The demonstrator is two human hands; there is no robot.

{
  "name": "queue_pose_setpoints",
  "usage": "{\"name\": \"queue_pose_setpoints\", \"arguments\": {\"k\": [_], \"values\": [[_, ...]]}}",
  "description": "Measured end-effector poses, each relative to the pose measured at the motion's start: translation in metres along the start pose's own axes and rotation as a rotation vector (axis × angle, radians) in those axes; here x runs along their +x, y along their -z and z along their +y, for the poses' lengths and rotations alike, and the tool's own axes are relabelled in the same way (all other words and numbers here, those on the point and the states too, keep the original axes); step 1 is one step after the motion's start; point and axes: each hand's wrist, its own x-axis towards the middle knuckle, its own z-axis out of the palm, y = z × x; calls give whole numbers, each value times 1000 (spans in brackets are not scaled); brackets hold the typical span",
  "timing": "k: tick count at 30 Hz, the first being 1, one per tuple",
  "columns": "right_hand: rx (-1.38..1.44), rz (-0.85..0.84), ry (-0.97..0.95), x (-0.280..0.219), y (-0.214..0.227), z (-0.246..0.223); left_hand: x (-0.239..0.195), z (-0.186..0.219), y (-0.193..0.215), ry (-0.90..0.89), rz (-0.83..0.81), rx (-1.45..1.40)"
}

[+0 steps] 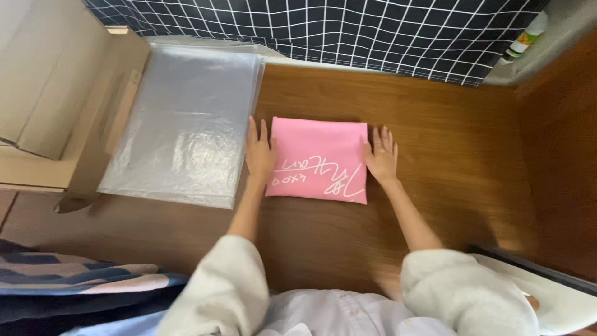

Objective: The person irons a pink t-shirt on a wooden table, folds it, places it into a clear plastic bag, and puts the bag into a cardboard box. They then retrieve a blue and white striped shirt from a clothing rack, lay it on the table, and smooth it out.

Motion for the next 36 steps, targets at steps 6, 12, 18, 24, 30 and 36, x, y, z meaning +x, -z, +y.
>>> {"name": "queue_pose_setpoints", "arguments": {"k": [6,12,18,24,30,36], "values": [[299,275,451,-43,-62,-66,-62,21,-26,-190,1,89],[-160,30,412,-67,-31,-108,-60,8,10,-132,65,-62],[-175,46,340,-69,-28,-111,-54,-89,31,236,128,92],[-207,70,149,-74,-10,-115,-64,-94,46,216,211,-101],[-165,-4,-212,-46,-3,-49,-56,-113,38,294,367,-251],[-26,109,-631,-52,45,11,-56,-79,49,394,378,-677]]}}
